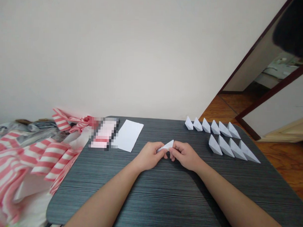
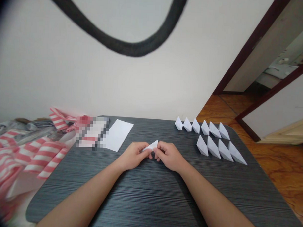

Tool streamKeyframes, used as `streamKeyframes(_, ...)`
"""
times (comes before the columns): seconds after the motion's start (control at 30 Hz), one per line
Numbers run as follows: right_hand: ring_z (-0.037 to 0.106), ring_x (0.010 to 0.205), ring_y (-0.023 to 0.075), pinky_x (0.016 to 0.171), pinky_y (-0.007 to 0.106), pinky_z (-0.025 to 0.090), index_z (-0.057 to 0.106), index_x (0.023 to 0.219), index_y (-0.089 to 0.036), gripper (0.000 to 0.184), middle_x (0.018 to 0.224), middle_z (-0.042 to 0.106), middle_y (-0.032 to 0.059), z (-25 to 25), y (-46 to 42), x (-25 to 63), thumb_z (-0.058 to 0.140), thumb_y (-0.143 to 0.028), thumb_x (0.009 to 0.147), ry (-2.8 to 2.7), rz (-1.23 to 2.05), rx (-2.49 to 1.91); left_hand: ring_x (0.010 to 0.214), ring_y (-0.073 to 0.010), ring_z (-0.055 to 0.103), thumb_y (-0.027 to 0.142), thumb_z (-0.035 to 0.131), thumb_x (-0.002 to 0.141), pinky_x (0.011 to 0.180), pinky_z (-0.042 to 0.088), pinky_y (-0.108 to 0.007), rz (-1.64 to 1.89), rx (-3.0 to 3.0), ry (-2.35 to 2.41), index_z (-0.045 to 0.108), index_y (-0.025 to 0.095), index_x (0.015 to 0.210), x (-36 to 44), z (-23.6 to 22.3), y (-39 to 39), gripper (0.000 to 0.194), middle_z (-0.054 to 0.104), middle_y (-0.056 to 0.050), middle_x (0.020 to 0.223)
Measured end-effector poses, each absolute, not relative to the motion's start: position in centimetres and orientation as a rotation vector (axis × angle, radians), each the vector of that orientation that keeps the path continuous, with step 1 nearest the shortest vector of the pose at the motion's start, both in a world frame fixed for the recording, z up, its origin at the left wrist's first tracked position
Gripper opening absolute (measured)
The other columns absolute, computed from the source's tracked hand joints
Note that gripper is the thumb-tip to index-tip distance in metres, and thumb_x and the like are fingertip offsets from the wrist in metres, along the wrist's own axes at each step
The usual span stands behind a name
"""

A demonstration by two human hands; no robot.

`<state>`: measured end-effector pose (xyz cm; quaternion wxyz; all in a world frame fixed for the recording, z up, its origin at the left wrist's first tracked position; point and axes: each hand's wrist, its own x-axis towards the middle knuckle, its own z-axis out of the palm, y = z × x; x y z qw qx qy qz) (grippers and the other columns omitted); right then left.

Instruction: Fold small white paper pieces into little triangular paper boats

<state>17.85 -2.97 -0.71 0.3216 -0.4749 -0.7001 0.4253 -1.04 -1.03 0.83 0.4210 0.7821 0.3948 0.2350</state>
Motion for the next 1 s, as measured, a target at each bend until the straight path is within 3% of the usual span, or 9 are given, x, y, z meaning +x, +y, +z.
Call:
streamKeyframes(0.27, 0.059, 0.057, 0.0114, 0.057, 0.023, 0.047, 0.057, 0.078, -0.016, 0.019, 0.067, 0.063, 0.0015, -0.64, -3.0, 17.89, 0.048, -0.029, 0.088, -1.855, 1.177, -1.218, 0.061, -0.0111, 0.053, 0.032, 0.041, 0.087, 0.06, 0.037, -0.022, 0.593, 1.972, 0.963, 0.063, 0.015, 0.073, -1.11, 0.76, -0.94, 0.031, 0.064, -0.001, 0.07)
streamKeyframes(1.0, 0.06, 0.057, 0.0121, 0.055, 0.024, 0.047, 0.054, 0.077, -0.016, 0.019, 0.067, 0.062, 0.0016, -0.77, -3.05, 17.93, 0.047, -0.03, 0.089, -1.805, 1.134, -1.237, 0.056, -0.0103, 0.052, 0.033, 0.042, 0.087, 0.056, 0.035, -0.021, 0.585, 1.957, 0.981, 0.06, 0.016, 0.073, -1.09, 0.72, -0.88, 0.028, 0.063, 0.001, 0.064)
